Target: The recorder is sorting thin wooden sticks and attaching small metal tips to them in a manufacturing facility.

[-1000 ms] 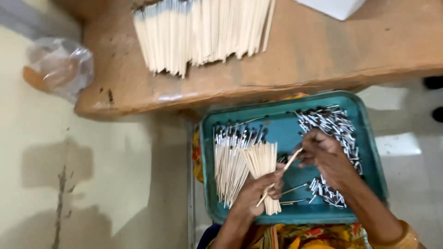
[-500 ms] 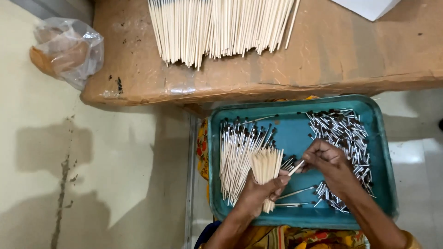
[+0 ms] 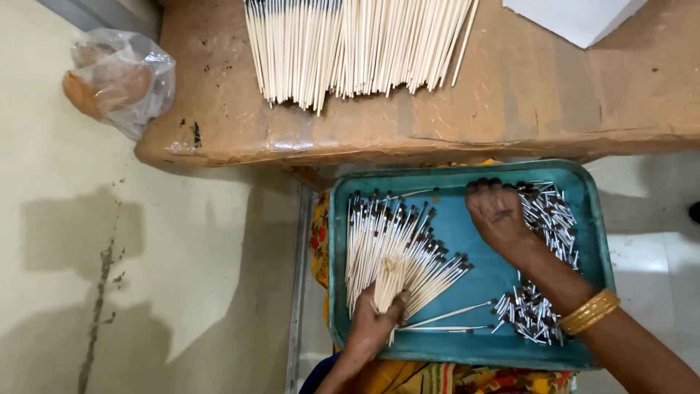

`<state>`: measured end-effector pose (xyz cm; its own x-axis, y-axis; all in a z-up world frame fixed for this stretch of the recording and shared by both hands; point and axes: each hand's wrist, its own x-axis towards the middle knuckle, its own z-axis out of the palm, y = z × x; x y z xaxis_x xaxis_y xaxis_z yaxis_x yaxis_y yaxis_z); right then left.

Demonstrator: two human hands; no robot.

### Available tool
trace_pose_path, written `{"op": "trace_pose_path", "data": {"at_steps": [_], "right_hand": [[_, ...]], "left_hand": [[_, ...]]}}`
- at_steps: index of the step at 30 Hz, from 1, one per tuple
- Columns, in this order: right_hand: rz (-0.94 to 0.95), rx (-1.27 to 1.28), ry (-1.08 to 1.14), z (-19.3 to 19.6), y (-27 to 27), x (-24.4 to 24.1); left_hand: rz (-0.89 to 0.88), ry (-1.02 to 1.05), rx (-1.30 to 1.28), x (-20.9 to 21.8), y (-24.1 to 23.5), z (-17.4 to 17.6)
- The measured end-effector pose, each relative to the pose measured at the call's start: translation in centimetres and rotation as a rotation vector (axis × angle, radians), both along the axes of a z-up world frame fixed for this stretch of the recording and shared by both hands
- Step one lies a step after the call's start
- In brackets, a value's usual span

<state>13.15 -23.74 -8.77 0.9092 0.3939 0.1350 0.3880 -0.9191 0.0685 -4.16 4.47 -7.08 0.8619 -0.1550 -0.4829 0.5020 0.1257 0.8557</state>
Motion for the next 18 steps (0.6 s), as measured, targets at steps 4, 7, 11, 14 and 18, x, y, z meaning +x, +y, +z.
{"op": "trace_pose_path", "data": {"at_steps": [4, 7, 11, 14, 18], "right_hand": [[0.048, 0.082, -0.012, 2.3, -0.8, -0.8], [-0.004, 0.141, 0.132, 5.4, -0.8, -1.2], [-0.039, 0.257, 0.123, 6.3, 0.3, -1.4], [0.010, 0.015, 0.076, 3.1, 1.4, -1.2], [0.171, -0.133, 0.032, 4.7, 2.5, -0.8]], "left_hand": [[-0.035, 0.054, 0.121, 1.9, -0.8, 3.1], [-0.001, -0.008, -0.142, 2.9, -1.9, 3.1], [-0.029, 0.074, -0.128, 3.3, -3.0, 2.7], [-0.025, 0.045, -0.064, 2.9, -2.7, 1.9], [0.023, 0.041, -0.049, 3.1, -2.7, 2.4]]}}
